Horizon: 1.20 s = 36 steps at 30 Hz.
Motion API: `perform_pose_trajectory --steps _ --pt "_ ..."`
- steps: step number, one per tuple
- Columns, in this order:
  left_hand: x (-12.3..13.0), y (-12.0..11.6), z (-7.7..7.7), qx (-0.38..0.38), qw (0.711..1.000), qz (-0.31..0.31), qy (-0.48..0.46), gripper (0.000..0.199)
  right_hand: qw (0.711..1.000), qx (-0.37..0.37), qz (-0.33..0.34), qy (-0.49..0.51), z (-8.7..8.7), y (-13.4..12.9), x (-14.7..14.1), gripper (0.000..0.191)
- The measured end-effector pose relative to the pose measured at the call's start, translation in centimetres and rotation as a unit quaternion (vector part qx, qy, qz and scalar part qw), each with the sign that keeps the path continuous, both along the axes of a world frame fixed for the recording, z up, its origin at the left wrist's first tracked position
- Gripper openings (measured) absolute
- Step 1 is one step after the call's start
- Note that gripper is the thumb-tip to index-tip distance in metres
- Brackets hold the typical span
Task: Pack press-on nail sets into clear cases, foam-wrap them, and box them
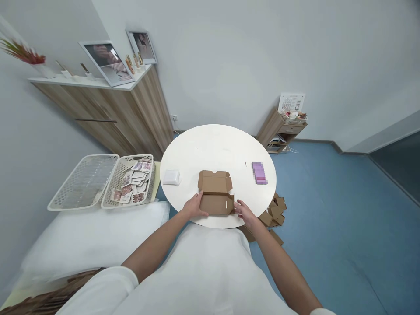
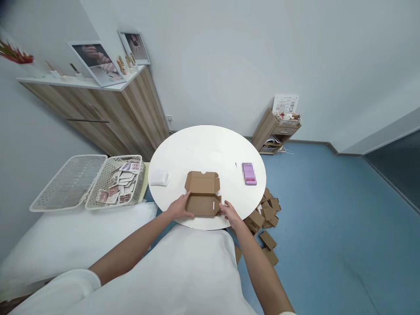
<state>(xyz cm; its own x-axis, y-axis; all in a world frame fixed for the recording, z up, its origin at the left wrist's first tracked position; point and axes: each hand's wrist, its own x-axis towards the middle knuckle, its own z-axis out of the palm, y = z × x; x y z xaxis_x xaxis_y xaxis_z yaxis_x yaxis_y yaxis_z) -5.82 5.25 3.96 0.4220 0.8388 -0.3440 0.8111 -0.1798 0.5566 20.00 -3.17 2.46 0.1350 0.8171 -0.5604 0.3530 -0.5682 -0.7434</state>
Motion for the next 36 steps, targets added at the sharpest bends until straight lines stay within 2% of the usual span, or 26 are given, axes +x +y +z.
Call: perform_pose_trajectory --steps 4,8,11,13,17,21,27,32,36 --pt "0.7 -0.3 -0.3 -0.003 1.0 0.002 -0.012 0.111 0.999 0.022 -0.009 -0.049 0.5 1.1 -1.2 0.05" --pt "1.8 -1.0 -0.4 -0.01 1.0 0.0 -0.012 0.112 0.994 0.02 0.001 -0.109 0.0 2.1 -1.7 0.036" --pt "2.0 -1.9 -0.6 -0.002 0.999 0.013 -0.053 0.116 0.987 0.011 0.002 -0.16 -0.2 2.1 -1.5 0.031" --pt "1.8 -2.6 -1.0 -0.004 0.994 0.029 -0.101 0.115 0.977 0.004 0.017 -0.211 -0.2 2.0 -1.3 0.027" --pt "1.8 -4.0 -2.3 -0.055 0.98 0.088 -0.172 0.106 0.942 -0.003 0.077 -0.328 -0.2 1.6 -1.1 0.022" --pt "2.6 -4.7 -3.6 -0.072 0.968 0.128 -0.204 0.101 0.925 -0.014 0.094 -0.368 -0.4 1.6 -0.7 0.021" --pt "4.7 -4.4 -3.5 -0.086 0.946 0.192 -0.247 0.087 0.945 -0.011 0.044 -0.324 -0.1 2.1 0.8 0.026" --pt "6.6 -3.7 -3.2 -0.099 0.928 0.228 -0.276 0.068 0.974 0.065 -0.024 -0.214 -0.2 2.4 2.1 0.044" --pt "8.4 -2.5 -3.1 -0.079 0.93 0.234 -0.274 0.066 0.985 0.101 -0.056 -0.128 -0.9 3.2 3.2 0.046"
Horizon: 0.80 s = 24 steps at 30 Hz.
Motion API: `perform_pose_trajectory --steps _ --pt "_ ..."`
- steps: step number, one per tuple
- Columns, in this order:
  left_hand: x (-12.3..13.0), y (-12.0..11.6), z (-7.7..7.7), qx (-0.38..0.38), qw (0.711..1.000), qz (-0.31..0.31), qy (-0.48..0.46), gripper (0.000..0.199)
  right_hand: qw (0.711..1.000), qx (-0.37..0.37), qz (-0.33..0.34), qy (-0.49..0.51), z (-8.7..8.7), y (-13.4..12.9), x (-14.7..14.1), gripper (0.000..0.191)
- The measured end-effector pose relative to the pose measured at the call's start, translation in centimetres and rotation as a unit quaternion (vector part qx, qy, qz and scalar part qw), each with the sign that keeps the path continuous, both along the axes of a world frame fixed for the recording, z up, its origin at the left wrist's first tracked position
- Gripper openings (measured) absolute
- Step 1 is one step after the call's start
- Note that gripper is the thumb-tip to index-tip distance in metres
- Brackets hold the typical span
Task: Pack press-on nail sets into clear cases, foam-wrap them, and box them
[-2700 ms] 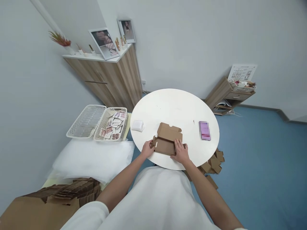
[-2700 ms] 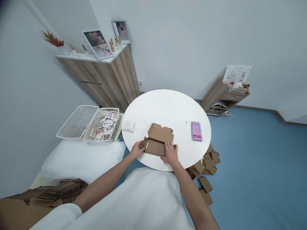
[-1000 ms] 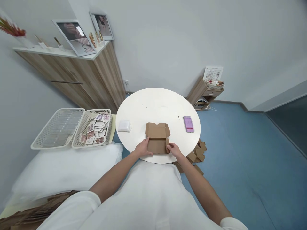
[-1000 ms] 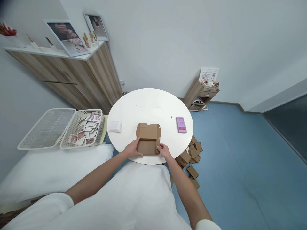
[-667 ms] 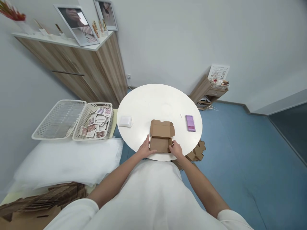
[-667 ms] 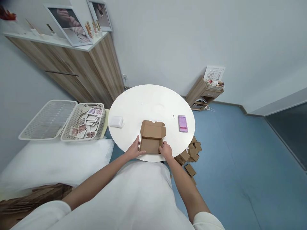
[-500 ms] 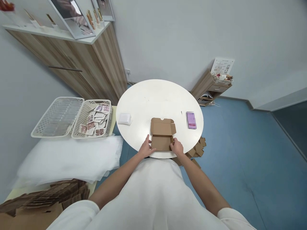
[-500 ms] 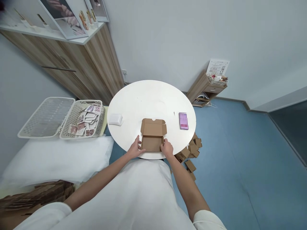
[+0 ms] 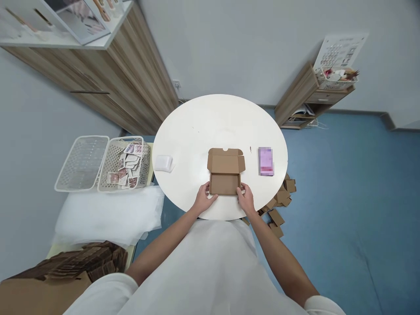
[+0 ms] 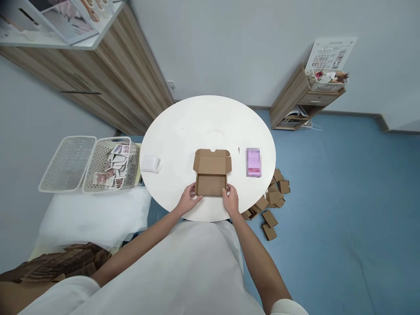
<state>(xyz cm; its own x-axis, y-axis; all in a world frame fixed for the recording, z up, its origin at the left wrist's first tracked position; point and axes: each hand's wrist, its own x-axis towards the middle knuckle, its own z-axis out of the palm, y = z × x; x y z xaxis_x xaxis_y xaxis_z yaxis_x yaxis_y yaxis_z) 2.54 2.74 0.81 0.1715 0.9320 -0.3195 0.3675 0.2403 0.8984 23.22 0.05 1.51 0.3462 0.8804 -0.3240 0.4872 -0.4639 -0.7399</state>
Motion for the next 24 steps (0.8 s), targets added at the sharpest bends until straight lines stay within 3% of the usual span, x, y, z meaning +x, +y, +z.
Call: perform_pose_trajectory --steps 5,15,20,24 --pt "1.7 1.5 -0.2 0.018 1.0 0.012 0.015 0.071 0.998 0.004 0.009 0.057 -1.0 1.1 1.1 0.05" --pt "2.2 1.1 0.4 -0.012 0.998 0.024 0.063 0.094 0.994 0.004 0.068 0.087 -1.3 0.9 1.9 0.071" --pt "0.4 1.7 0.5 -0.012 0.998 0.046 0.041 0.087 0.995 0.036 0.087 -0.014 -0.9 1.3 3.0 0.07" --pt "-3.0 2.7 0.6 0.031 0.993 0.075 0.082 0.079 0.978 0.132 0.115 -0.116 0.4 2.2 3.0 0.071"
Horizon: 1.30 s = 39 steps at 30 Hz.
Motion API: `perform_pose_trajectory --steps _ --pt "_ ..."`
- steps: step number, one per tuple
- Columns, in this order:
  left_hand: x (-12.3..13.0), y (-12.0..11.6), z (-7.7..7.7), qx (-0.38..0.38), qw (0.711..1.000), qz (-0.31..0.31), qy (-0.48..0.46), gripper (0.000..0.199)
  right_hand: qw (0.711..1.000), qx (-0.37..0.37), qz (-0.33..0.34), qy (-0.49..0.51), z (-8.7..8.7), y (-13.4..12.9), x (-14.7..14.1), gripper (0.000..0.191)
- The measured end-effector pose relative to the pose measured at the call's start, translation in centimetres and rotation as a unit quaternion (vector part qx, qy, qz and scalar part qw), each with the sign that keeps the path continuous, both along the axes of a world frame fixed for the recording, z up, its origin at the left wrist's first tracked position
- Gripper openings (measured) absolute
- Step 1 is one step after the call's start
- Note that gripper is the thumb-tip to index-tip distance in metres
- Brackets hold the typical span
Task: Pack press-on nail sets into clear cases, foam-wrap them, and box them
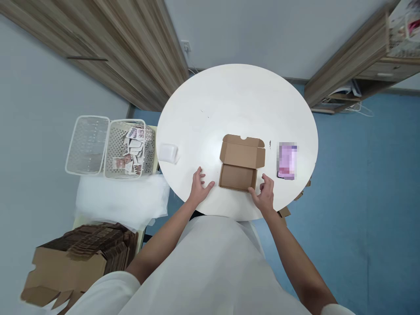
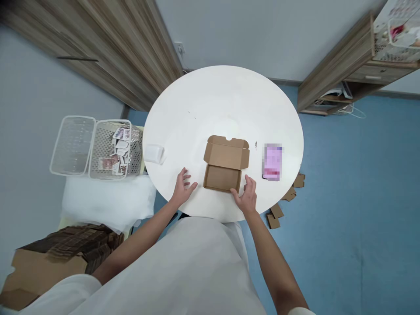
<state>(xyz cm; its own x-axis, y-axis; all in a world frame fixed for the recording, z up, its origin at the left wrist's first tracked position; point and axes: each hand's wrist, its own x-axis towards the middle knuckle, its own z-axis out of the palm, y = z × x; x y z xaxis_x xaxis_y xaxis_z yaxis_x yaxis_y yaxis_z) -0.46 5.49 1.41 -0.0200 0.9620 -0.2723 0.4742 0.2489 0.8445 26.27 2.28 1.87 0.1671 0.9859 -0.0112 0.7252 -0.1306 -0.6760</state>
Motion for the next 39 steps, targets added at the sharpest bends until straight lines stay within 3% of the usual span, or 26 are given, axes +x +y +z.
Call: perform_pose_trajectory --steps 3,5,7,10,12,14,18,23,26,31,35,39 --pt "-4.0 0.9 0.1 0.071 0.992 0.05 0.09 0.071 0.997 0.068 0.016 -0.042 1.8 1.7 -2.2 0.06" --pt "-7.1 1.7 0.0 0.1 0.979 0.101 0.146 0.067 0.995 0.066 0.047 -0.049 3.2 3.1 -5.3 0.049" --pt "-10.4 2.8 -0.3 0.097 0.968 0.157 0.17 0.064 0.994 0.014 0.107 -0.026 4.2 4.5 -9.4 0.042" --pt "-14.6 5.2 -0.8 0.054 0.962 0.211 0.164 0.06 0.97 -0.147 0.173 0.085 4.1 6.1 -16.2 0.045" --pt "-16.4 7.2 -1.0 0.019 0.967 0.195 0.161 0.058 0.933 -0.276 0.131 0.188 3.1 7.1 -20.1 0.05" --pt "-17.4 9.0 -1.0 -0.023 0.975 0.148 0.164 0.059 0.886 -0.353 0.077 0.291 2.1 8.0 -23.1 0.061" --pt "-17.7 10.6 -1.2 -0.061 0.98 0.078 0.171 0.06 0.828 -0.366 -0.017 0.424 0.9 9.8 -26.7 0.078" --pt "-16.8 9.5 -1.5 -0.029 0.984 0.029 0.175 0.056 0.82 -0.329 -0.037 0.467 0.9 11.4 -29.0 0.069" --pt "-16.2 8.5 -1.2 -0.041 0.987 0.025 0.154 0.058 0.84 -0.307 -0.032 0.446 0.6 11.3 -29.8 0.052" --pt "-15.2 6.9 -0.8 -0.083 0.994 0.025 0.062 0.057 0.879 -0.281 -0.12 0.366 -0.1 10.0 -28.9 0.034" --pt "-14.0 5.3 -0.6 -0.13 0.982 0.092 -0.1 0.051 0.879 -0.264 -0.106 0.383 -0.2 8.5 -26.6 0.03" --pt "-12.5 4.0 0.1 -0.2 0.922 0.2 -0.265 0.062 0.866 -0.256 -0.071 0.423 0.5 7.3 -24.0 0.033"
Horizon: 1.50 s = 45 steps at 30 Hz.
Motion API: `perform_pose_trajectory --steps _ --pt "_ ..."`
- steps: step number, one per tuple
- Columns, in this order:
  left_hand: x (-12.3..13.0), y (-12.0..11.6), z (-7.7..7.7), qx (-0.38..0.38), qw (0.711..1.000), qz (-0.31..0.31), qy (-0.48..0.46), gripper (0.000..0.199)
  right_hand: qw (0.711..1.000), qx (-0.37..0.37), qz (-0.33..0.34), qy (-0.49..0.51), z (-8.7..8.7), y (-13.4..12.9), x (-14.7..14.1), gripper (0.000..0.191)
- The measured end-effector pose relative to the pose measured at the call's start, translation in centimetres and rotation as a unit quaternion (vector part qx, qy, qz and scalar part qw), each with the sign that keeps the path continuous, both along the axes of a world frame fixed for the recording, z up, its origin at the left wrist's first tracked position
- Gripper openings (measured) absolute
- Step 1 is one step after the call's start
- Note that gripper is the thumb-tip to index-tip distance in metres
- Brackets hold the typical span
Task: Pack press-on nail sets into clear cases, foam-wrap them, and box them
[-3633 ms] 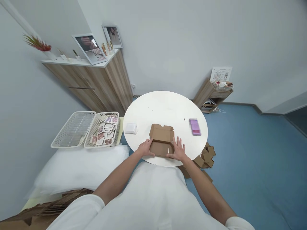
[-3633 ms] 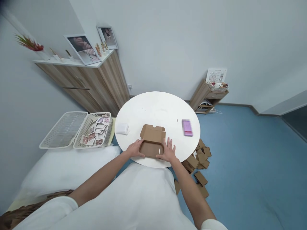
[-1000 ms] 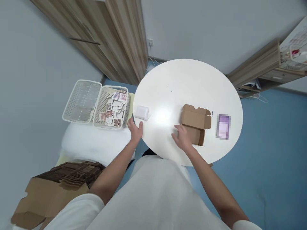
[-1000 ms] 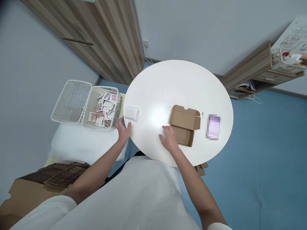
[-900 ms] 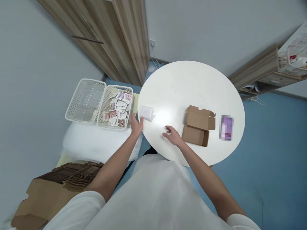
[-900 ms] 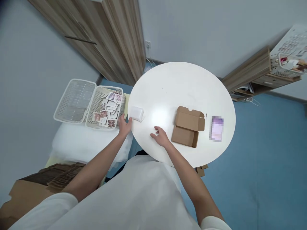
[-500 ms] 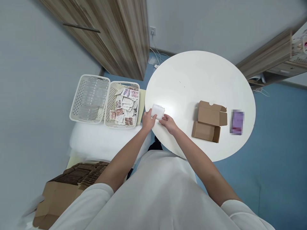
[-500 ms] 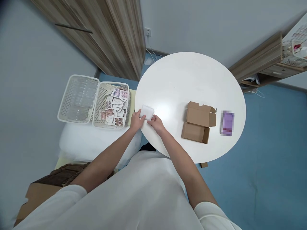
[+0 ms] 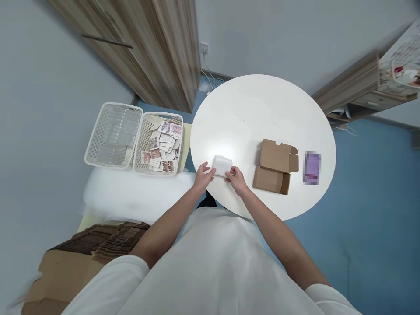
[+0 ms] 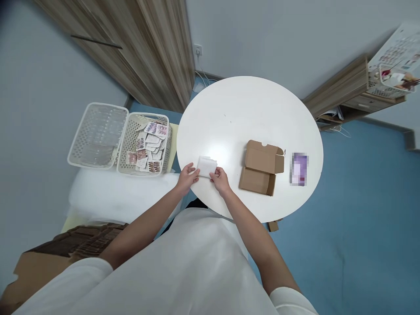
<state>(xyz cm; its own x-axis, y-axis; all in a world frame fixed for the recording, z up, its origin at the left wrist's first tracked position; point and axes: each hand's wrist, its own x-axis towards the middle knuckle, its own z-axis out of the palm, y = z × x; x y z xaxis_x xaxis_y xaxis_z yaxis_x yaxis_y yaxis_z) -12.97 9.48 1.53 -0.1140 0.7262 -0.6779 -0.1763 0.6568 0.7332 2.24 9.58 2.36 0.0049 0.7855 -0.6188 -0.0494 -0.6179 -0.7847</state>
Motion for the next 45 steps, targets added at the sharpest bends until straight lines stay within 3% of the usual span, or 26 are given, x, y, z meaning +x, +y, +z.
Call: perform_pose_trajectory --steps 3,6,10,13,16,20,24,29,35,45 --pt "1.2 -0.6 1.0 -0.032 0.995 0.021 -0.097 0.062 1.0 0.015 0.019 0.01 1.0 -0.9 2.1 0.037" --pt "3.2 -1.3 2.0 -0.01 0.993 -0.035 -0.116 0.046 0.999 0.029 0.025 -0.012 2.4 -2.2 5.0 0.045" --pt "7.9 -1.9 3.2 0.052 0.985 -0.147 -0.07 0.035 0.996 0.07 0.015 -0.047 4.4 -4.1 9.8 0.042" --pt "12.4 -2.0 3.9 0.09 0.976 -0.198 -0.027 0.03 0.994 0.074 -0.021 -0.076 5.1 -5.2 13.4 0.035" --pt "16.3 -1.5 4.2 0.117 0.964 -0.236 0.032 0.024 0.992 0.06 -0.056 -0.097 4.7 -5.6 16.5 0.031" --pt "19.3 -0.9 3.9 0.125 0.939 -0.276 0.16 0.02 0.983 0.063 -0.019 -0.171 3.4 -5.1 19.5 0.03" --pt "20.3 -0.9 3.3 0.144 0.891 -0.323 0.283 0.026 0.948 0.085 0.057 -0.301 2.4 -4.4 20.8 0.033" --pt "20.9 -1.0 2.5 0.164 0.842 -0.368 0.36 0.015 0.913 0.092 0.154 -0.366 1.9 -4.0 20.7 0.025" --pt "21.0 -1.2 1.9 0.157 0.815 -0.397 0.393 0.015 0.901 0.105 0.229 -0.354 1.2 -4.0 21.0 0.037" --pt "21.1 -1.5 2.2 0.17 0.792 -0.43 0.398 0.007 0.895 0.12 0.256 -0.346 0.7 -4.1 21.3 0.041"
